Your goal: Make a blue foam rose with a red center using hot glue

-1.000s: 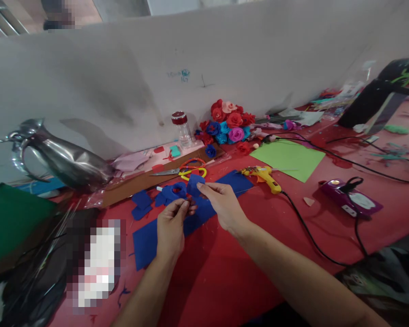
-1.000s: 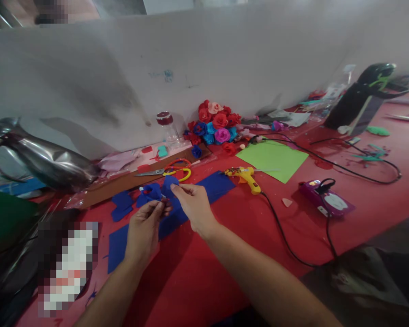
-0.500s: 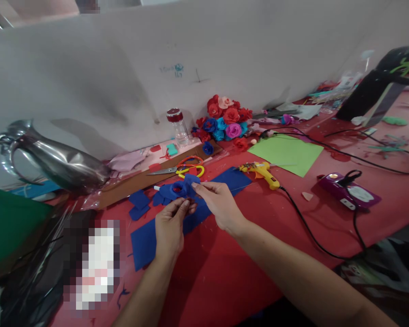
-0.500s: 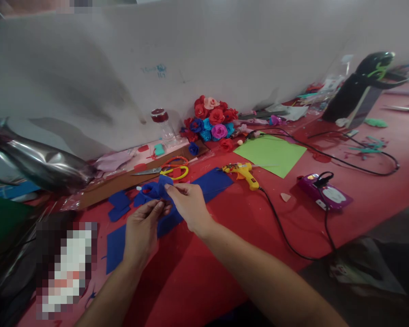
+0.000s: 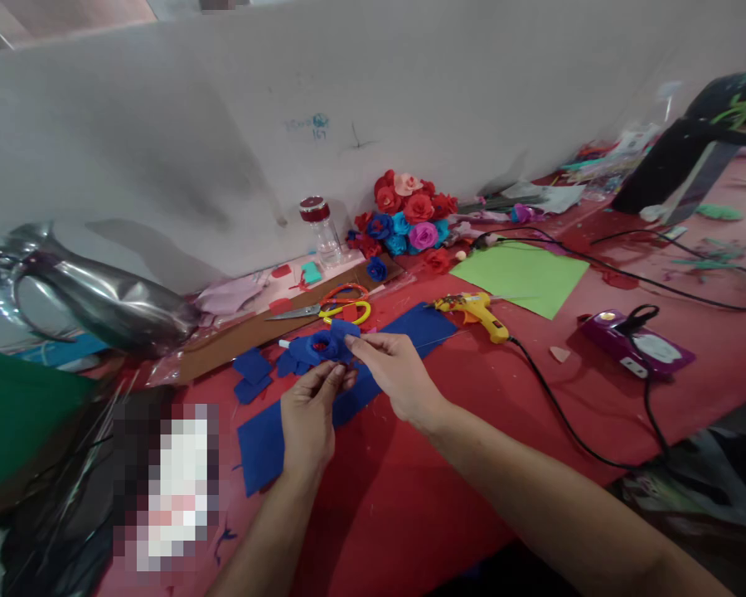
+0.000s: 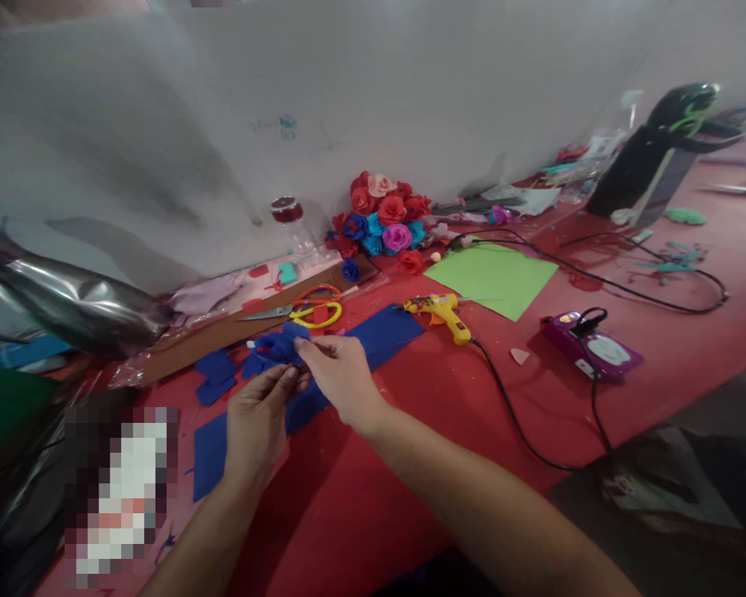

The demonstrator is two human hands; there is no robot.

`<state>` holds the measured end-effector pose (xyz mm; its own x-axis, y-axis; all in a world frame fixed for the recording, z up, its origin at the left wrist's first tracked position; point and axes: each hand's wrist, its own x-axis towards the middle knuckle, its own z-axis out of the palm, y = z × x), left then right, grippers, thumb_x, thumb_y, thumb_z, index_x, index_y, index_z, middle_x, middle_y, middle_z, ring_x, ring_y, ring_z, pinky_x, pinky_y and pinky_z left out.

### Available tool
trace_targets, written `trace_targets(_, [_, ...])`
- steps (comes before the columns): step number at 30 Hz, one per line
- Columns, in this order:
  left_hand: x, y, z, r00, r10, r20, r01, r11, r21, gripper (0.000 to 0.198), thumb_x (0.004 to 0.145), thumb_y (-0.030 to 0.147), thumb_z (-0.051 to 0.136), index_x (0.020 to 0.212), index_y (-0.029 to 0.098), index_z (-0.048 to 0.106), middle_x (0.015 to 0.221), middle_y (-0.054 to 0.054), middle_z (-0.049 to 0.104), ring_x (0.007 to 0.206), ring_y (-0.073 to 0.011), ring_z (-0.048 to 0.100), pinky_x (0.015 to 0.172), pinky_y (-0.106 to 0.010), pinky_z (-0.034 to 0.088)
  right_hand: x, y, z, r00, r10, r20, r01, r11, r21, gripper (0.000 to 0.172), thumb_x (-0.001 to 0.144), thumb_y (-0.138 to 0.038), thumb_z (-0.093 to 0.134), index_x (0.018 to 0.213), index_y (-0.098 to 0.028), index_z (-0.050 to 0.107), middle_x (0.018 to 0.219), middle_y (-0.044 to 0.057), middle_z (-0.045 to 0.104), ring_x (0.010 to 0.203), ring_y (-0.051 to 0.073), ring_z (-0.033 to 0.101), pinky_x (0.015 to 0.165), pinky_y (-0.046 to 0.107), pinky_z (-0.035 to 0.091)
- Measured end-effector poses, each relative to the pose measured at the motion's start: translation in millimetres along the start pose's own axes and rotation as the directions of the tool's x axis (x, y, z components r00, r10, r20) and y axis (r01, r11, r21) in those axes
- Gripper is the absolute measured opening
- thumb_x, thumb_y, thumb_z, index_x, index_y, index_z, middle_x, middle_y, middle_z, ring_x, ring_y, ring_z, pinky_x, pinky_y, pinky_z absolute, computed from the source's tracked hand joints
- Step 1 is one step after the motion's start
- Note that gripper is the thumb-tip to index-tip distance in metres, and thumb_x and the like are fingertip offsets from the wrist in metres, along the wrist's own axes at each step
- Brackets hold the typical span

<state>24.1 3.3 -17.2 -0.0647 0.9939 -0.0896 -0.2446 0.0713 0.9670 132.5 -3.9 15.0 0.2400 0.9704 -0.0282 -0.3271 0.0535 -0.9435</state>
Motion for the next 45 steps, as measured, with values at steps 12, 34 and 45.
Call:
trace_targets(12, [-1.8,3.6,2.9,1.0,-0.005,0.002,0.005,1.0,-0.004,0.023,0.058,0.029,0.081,0.074,0.014,0.071,0.067,-0.002,0.071,0.064,-0.0152,0.066,0.07,-0.031,0.055,-2.0,-0.6,1.1,0.997,0.035,0.069,-0.039,0.997,0.062,0.03,0.072,-0.041,0.062,0.053,-0.018,0.055,0.049,-0.004,0.049,0.048,0.009,0.046,0.049,0.024,0.039])
trace_targets(34, [-2.0,2.1,2.0,0.999,0.027,-0.017,-0.027,1.0,0.011,0.021,0.059,0.029,0.08,0.072,0.015,0.072,0.065,-0.002,0.071,0.061,-0.0154,0.066,0.066,-0.03,0.055,-4.0,0.3,2.2,0.996,0.039,0.085,-0.046,0.995,0.09,0.032,0.074,-0.041,0.062,0.052,-0.018,0.055,0.05,-0.004,0.049,0.049,0.009,0.045,0.052,0.024,0.039])
trace_targets(45, [-1.1,-1.8,-0.9,0.997,0.073,-0.005,-0.073,0.996,0.055,0.02,0.063,0.03,0.077,0.075,0.015,0.073,0.066,-0.002,0.071,0.06,-0.0151,0.065,0.064,-0.029,0.055,-4.4,-1.9,1.8,0.992,0.062,0.11,-0.069,0.995,0.065,0.032,0.072,-0.043,0.062,0.052,-0.018,0.055,0.052,-0.003,0.05,0.053,0.01,0.047,0.057,0.026,0.041])
